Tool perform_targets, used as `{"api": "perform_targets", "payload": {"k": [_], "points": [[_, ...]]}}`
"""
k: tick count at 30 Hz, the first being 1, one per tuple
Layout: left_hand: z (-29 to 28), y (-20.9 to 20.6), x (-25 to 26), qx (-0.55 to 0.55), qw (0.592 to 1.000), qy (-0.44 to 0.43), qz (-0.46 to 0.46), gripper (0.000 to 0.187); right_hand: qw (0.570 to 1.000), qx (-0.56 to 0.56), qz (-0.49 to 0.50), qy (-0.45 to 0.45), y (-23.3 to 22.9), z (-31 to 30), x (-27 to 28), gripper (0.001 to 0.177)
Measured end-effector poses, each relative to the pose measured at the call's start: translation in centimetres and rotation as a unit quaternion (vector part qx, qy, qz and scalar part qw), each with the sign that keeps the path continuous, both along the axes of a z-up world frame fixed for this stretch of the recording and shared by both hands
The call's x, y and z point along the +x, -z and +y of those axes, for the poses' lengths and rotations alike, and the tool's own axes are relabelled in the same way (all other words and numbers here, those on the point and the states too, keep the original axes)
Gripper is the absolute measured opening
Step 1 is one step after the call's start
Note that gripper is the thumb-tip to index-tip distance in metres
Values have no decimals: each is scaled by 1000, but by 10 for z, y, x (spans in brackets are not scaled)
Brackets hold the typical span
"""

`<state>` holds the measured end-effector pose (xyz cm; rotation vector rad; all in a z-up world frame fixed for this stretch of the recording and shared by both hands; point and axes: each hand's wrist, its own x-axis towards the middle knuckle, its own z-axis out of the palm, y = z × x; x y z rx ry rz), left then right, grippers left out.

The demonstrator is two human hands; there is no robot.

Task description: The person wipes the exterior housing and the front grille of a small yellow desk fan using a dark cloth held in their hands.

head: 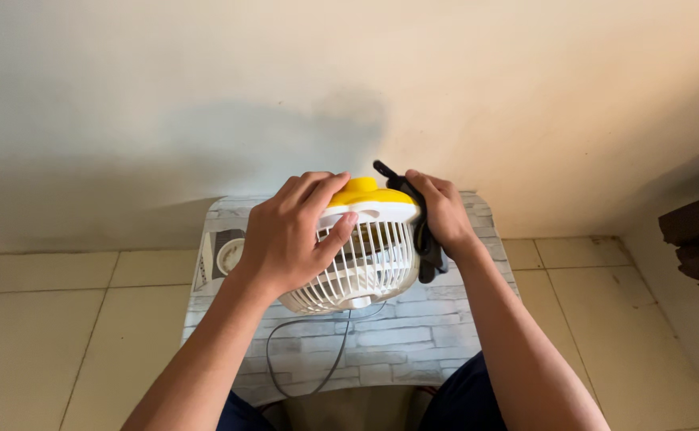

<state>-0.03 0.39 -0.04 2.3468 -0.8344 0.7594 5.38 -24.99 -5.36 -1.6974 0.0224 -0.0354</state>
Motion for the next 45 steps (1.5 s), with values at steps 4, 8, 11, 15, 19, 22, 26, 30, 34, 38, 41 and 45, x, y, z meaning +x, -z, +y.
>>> {"api": "perform_targets", "payload": {"k": [4, 8, 11, 15, 19, 22, 26, 30, 34, 38, 41, 45], "points": [[0, -1, 0, -4, 1000, -6, -3, 45, 989, 67, 132, -1, 23, -9, 6, 48], [0, 0, -1, -9, 1000, -9, 5, 45, 973, 99, 207, 10, 63, -25, 18, 39], [0, 0, -1, -8, 1000, -9, -7, 45, 971, 16, 236, 36, 105, -37, 32, 31], [1, -1, 0, -13, 1000, -4, -2, 46, 970, 58, 235, 17, 130, -48, 40, 29], [7, 1, 0, -12, 1000, 18, -12, 46, 951, 113, 286, 34, 135, -60, 43, 30], [7, 2, 1, -19, 1000, 21, -12, 47, 948, 173, 266, 20, 120, -69, 41, 35], [7, 4, 2, -9, 1000, 21, -15, 47, 955, 244, 151, -77, 60, -39, 27, 41], [5, 4, 1, -6, 1000, 15, -17, 47, 962, 234, 130, -52, -2, -16, 7, 45], [5, 3, -1, -9, 1000, 10, -19, 47, 981, 188, 23, -44, -40, 6, -8, 43], [0, 0, -3, 7, 1000, -4, -8, 42, 983, 145, -88, -76, -71, 27, -27, 41], [-1, -3, -6, 1, 1000, -7, -3, 37, 977, 128, -145, -90, -87, 48, -39, 41], [-2, -5, -7, 8, 999, -19, 35, 43, 972, 137, -162, -100, -92, 81, -56, 42]]}}
